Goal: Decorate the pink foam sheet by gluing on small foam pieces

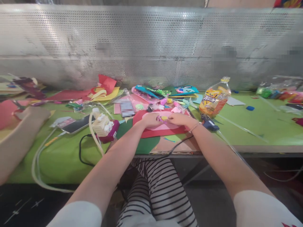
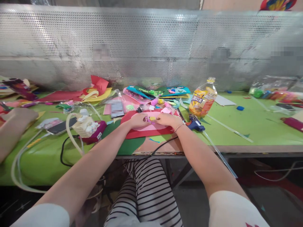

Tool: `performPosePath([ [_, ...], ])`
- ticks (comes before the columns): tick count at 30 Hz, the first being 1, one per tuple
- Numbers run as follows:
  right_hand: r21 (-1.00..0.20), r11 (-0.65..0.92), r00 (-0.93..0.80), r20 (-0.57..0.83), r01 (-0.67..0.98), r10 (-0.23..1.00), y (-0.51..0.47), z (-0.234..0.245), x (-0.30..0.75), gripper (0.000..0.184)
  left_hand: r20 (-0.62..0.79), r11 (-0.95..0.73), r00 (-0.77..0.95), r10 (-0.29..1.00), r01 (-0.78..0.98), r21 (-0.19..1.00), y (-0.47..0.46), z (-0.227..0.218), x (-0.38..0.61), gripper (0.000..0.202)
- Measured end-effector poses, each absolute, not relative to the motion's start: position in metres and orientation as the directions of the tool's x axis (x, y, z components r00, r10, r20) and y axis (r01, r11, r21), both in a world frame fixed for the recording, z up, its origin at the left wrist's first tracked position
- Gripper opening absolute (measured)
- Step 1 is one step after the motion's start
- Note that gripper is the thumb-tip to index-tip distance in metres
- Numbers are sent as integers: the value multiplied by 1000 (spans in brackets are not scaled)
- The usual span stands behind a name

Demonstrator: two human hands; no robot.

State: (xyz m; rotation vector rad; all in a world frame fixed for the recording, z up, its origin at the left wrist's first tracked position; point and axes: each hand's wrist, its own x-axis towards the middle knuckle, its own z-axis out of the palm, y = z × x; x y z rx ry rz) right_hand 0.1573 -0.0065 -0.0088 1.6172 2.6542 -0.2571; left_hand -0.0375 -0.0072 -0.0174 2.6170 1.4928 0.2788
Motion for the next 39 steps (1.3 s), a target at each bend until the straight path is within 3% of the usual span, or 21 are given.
performPosePath([
  [10, -78, 372, -379, -113, 925, 918, -17, -3, 148, 71, 100, -506, 496, 862, 839, 202, -7, -18, -37, 37],
  [17, -55, 433, -437, -74, 899, 897, -20, -3, 149, 57, 112, -507, 495, 862, 833, 220, -6, -19, -37, 45],
  [23, -69, 397, -402, -83, 915, 912, -21, -3, 148, 68, 103, -509, 499, 860, 834, 213, -6, -20, -38, 42],
  [35, -64, 380, -383, -38, 923, 923, -30, 0, 143, 72, 85, -488, 482, 872, 839, 240, -7, -18, -37, 37],
  [39, -68, 361, -361, 6, 930, 932, -26, -1, 142, 70, 108, -473, 466, 878, 811, 346, -2, -20, -40, 28],
])
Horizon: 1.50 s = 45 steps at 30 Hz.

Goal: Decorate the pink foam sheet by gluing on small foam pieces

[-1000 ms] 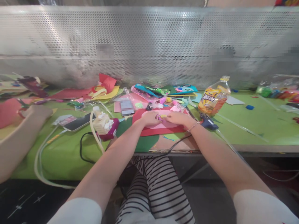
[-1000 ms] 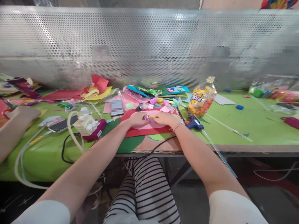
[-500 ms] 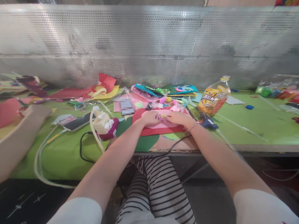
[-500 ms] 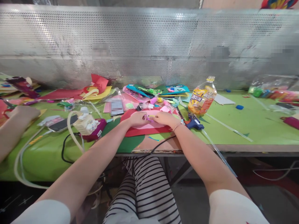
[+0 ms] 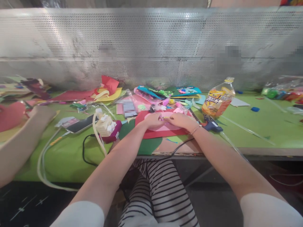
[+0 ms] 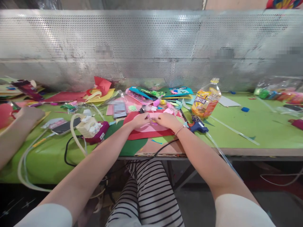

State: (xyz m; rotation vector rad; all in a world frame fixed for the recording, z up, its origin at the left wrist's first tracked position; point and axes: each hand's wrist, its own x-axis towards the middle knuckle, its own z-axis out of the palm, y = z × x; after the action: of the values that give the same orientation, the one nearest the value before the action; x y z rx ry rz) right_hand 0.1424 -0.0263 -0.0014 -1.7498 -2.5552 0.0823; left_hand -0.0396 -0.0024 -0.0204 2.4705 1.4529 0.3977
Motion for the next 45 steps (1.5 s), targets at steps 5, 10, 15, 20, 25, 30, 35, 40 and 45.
performPosePath([
  [5, -156, 461, -424, 222, 874, 878, -22, -2, 142, 48, 186, -502, 476, 860, 719, 481, 0, -21, -42, 22],
  [10, -206, 716, -586, 449, 667, 674, -23, -3, 139, 34, 250, -531, 492, 834, 590, 609, -2, -20, -38, 28],
  [15, -246, 747, -553, 539, 618, 635, -23, -4, 139, 25, 290, -529, 481, 827, 494, 690, 3, -23, -39, 43],
  [20, -255, 754, -473, 647, 605, 598, -17, -8, 141, 19, 309, -519, 488, 816, 385, 763, 2, -22, -41, 55],
  [25, -250, 740, -416, 696, 624, 586, -11, -12, 142, 16, 350, -498, 362, 864, 507, 704, 4, -18, -42, 54],
  [30, -284, 690, -390, 656, 665, 646, -13, -9, 142, 16, 371, -569, 432, 822, 602, 560, 5, -20, -47, 66],
  [35, -297, 665, -402, 608, 685, 685, -11, -7, 142, 10, 101, -621, 634, 767, 692, 368, 4, -26, -49, 108],
  [40, -320, 604, -377, 548, 730, 746, -14, -5, 142, 13, 46, -635, 647, 761, 728, 258, 1, -25, -48, 106],
  [45, -377, 521, -317, 483, 766, 816, -19, -4, 141, 11, 5, -600, 612, 791, 774, 201, -2, -22, -44, 103],
])
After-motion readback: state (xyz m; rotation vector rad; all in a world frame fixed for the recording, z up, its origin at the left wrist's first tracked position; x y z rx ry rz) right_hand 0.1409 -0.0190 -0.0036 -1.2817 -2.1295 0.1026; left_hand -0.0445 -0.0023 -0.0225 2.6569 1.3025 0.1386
